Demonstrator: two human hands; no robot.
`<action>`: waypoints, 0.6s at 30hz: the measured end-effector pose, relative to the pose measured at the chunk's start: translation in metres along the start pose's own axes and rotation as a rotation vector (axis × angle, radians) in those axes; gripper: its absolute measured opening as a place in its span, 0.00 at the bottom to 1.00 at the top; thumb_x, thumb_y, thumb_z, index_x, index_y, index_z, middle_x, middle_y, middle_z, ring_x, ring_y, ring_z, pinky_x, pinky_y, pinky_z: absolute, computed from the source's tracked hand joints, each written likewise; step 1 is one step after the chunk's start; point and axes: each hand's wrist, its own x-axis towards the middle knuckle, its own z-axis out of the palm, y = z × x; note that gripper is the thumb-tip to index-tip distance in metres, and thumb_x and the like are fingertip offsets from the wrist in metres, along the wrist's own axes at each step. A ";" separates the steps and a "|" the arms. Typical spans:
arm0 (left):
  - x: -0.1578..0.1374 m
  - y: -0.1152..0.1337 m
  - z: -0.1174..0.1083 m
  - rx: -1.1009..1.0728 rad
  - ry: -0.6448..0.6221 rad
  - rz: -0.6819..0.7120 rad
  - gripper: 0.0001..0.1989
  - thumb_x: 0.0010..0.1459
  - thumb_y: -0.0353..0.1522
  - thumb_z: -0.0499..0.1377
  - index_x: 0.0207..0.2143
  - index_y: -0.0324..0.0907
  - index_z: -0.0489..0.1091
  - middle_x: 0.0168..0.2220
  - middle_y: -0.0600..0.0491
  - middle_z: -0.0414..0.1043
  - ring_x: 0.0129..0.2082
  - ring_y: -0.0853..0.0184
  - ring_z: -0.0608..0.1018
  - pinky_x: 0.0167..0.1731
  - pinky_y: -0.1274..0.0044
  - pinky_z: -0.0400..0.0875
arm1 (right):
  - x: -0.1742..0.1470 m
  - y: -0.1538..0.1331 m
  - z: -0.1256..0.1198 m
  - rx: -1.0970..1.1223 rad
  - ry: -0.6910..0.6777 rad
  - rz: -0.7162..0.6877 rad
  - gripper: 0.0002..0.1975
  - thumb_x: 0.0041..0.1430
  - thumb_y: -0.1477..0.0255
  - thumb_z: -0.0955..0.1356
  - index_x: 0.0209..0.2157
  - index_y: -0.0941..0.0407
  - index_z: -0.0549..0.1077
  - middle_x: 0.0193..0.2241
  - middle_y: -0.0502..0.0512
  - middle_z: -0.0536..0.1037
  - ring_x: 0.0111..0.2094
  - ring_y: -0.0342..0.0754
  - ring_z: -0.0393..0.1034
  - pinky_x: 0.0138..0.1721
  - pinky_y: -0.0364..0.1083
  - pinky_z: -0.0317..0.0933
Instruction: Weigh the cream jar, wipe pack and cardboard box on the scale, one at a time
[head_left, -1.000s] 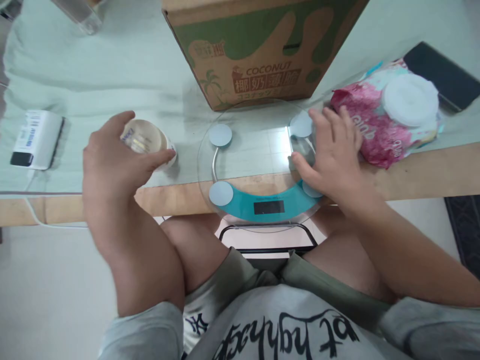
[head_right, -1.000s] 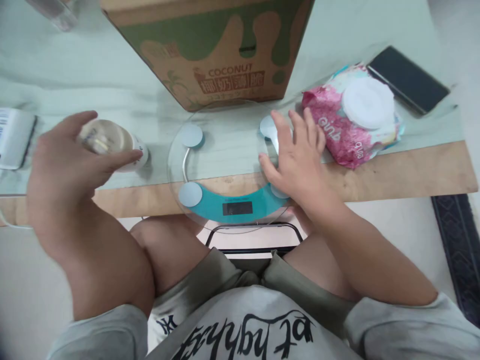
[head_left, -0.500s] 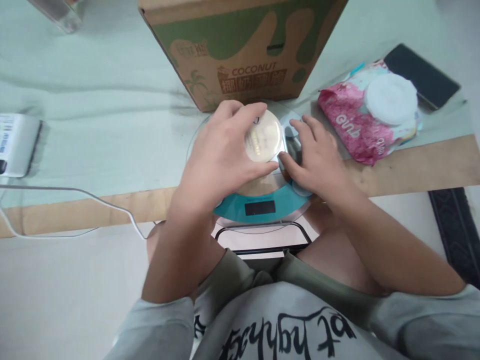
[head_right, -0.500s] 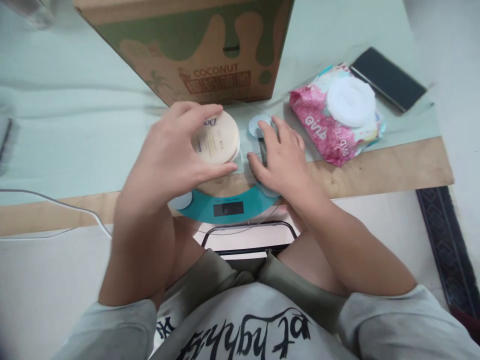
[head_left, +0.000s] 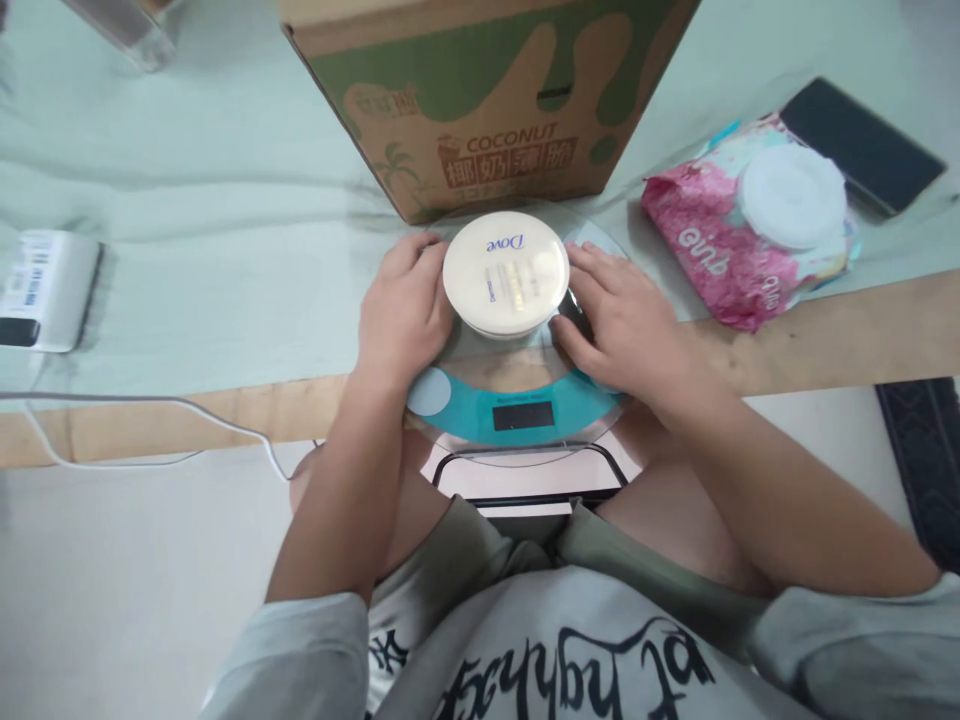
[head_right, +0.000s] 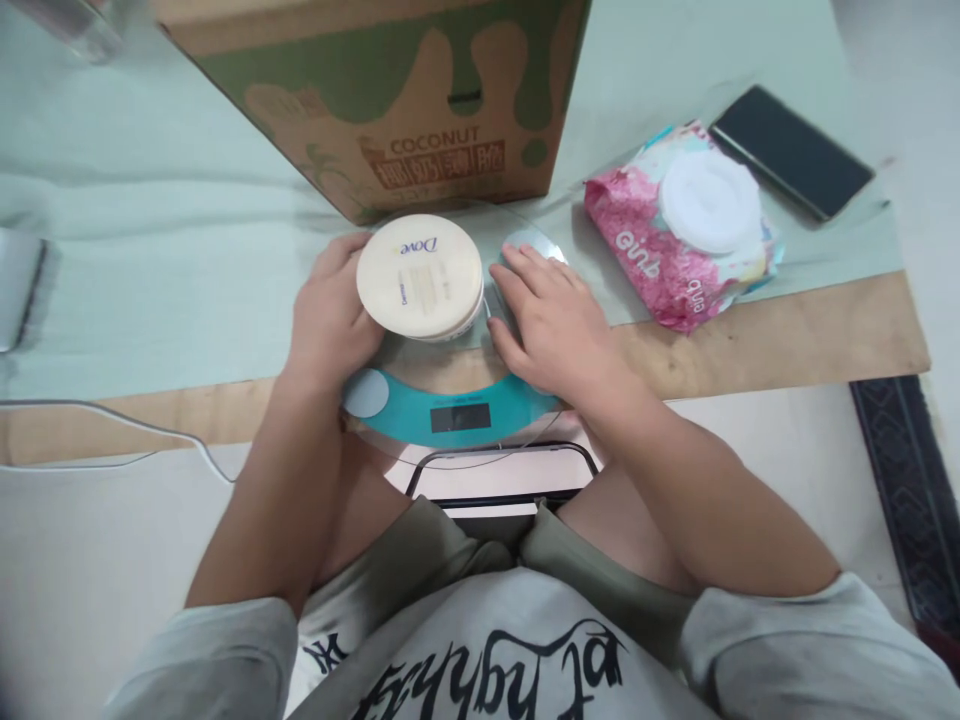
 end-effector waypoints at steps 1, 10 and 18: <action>0.001 0.000 0.000 0.022 -0.013 -0.007 0.25 0.69 0.51 0.54 0.56 0.48 0.78 0.64 0.45 0.74 0.66 0.49 0.75 0.68 0.61 0.70 | 0.001 0.000 0.000 0.004 -0.015 0.010 0.30 0.70 0.60 0.63 0.70 0.54 0.67 0.74 0.58 0.61 0.76 0.60 0.57 0.79 0.66 0.55; -0.002 0.037 -0.022 -0.223 -0.053 0.350 0.45 0.61 0.63 0.62 0.70 0.47 0.64 0.72 0.42 0.65 0.74 0.51 0.67 0.76 0.59 0.64 | 0.000 -0.001 0.000 -0.002 -0.011 0.009 0.30 0.70 0.60 0.63 0.69 0.55 0.67 0.74 0.58 0.60 0.76 0.60 0.57 0.78 0.66 0.55; 0.005 0.015 -0.026 -0.202 0.331 0.239 0.46 0.53 0.63 0.69 0.62 0.41 0.70 0.62 0.41 0.75 0.64 0.49 0.77 0.68 0.56 0.72 | -0.003 0.001 0.007 -0.043 0.091 -0.029 0.28 0.71 0.63 0.63 0.67 0.60 0.71 0.72 0.64 0.65 0.74 0.59 0.62 0.75 0.65 0.60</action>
